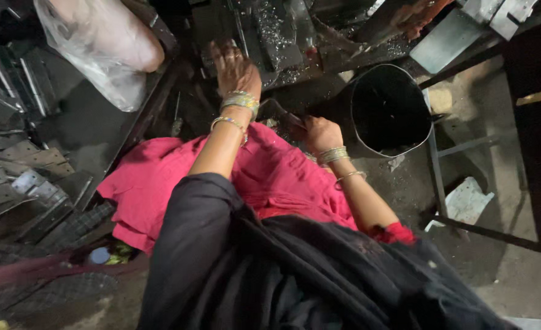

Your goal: The person operates a manual press machine to process metal brackets. They pick up brackets from a pile, place them into the press, activate the machine, and then remove the processed pieces, repeating the cycle.

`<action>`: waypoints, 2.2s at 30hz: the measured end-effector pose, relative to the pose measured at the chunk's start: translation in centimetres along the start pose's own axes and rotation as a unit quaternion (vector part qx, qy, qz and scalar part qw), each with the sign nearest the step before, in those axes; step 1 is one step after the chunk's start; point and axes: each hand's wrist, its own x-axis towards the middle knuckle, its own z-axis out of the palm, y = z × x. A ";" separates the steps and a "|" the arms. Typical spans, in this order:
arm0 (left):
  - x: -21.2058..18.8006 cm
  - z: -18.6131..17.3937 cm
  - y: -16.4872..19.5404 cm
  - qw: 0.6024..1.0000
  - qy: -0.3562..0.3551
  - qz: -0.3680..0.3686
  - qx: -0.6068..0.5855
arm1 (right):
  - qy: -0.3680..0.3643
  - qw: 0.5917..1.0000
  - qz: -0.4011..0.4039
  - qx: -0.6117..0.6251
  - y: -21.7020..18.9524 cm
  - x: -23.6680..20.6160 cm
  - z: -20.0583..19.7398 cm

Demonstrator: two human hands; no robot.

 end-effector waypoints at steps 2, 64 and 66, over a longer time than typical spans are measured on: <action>-1.0 0.3 -0.4 0.996 0.089 -0.009 0.001 | 0.025 0.997 0.006 -0.068 -0.1 -0.7 0.8; 3.8 -0.8 -3.3 0.996 -0.078 0.011 0.042 | 0.022 0.989 -0.011 -0.148 -3.0 0.7 -3.0; 3.6 -0.7 -3.1 0.998 -0.028 0.017 0.062 | 0.010 0.988 -0.012 -0.152 -2.4 1.3 -2.6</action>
